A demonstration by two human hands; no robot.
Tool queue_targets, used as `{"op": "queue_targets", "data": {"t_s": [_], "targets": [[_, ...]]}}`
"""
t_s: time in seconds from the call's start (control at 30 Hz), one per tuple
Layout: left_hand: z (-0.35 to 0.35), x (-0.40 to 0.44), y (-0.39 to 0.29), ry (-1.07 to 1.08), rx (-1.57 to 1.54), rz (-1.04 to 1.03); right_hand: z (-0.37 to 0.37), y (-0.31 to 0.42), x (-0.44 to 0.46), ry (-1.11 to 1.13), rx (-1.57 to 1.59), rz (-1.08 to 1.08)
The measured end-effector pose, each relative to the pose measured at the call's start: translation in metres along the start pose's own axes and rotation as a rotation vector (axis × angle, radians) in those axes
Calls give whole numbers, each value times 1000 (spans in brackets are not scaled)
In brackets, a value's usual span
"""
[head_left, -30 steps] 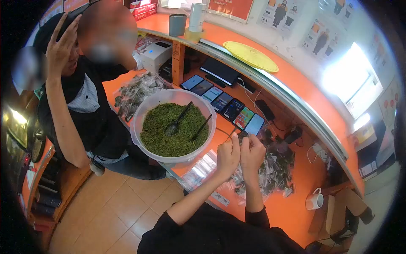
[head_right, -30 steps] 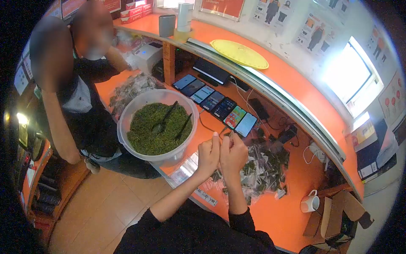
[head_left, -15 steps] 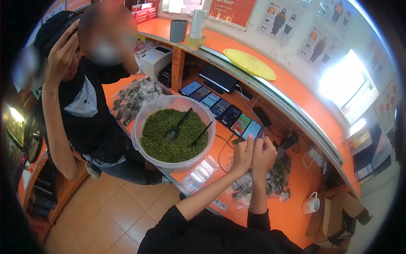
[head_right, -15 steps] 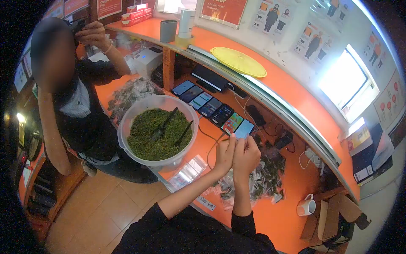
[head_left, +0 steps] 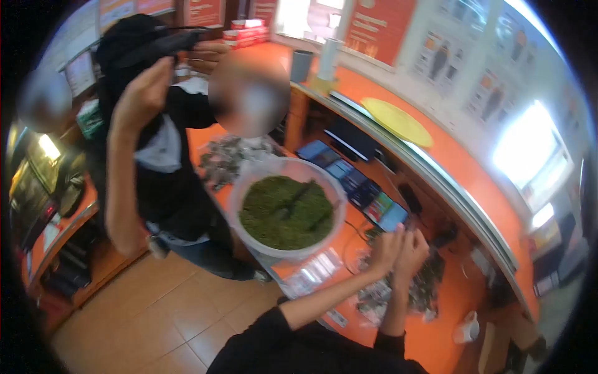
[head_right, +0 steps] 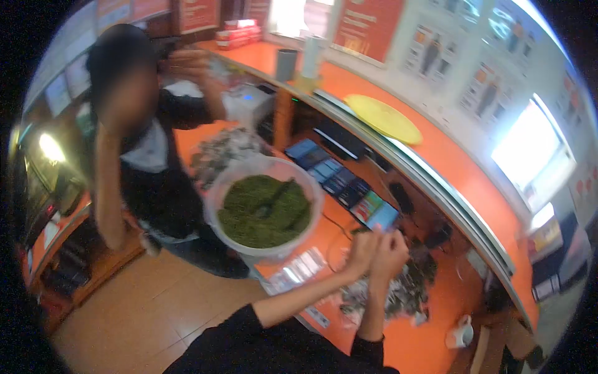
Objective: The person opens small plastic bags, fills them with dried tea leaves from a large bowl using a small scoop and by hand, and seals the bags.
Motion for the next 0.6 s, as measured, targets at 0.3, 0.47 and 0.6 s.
{"op": "queue_targets", "data": {"t_s": [0.3, 0.47, 0.6], "targets": [[8, -1, 3, -112, 23, -22, -6, 10, -5, 16, 76, 55], [9, -4, 5, -68, -25, 31, -10, 3, -7, 52, 108, 60], [17, -12, 8, -10, 17, 76, -9, -2, -10, 163, 139, 81]]}}
Point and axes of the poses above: each hand's wrist, its own x-axis towards the middle knuckle, its own z-axis out of the back of the hand, y = z × x, the point moved 5 cm from there along x, towards the middle knuckle, and after that the axes turned 8 degrees about -x, right-handed, at the moved point
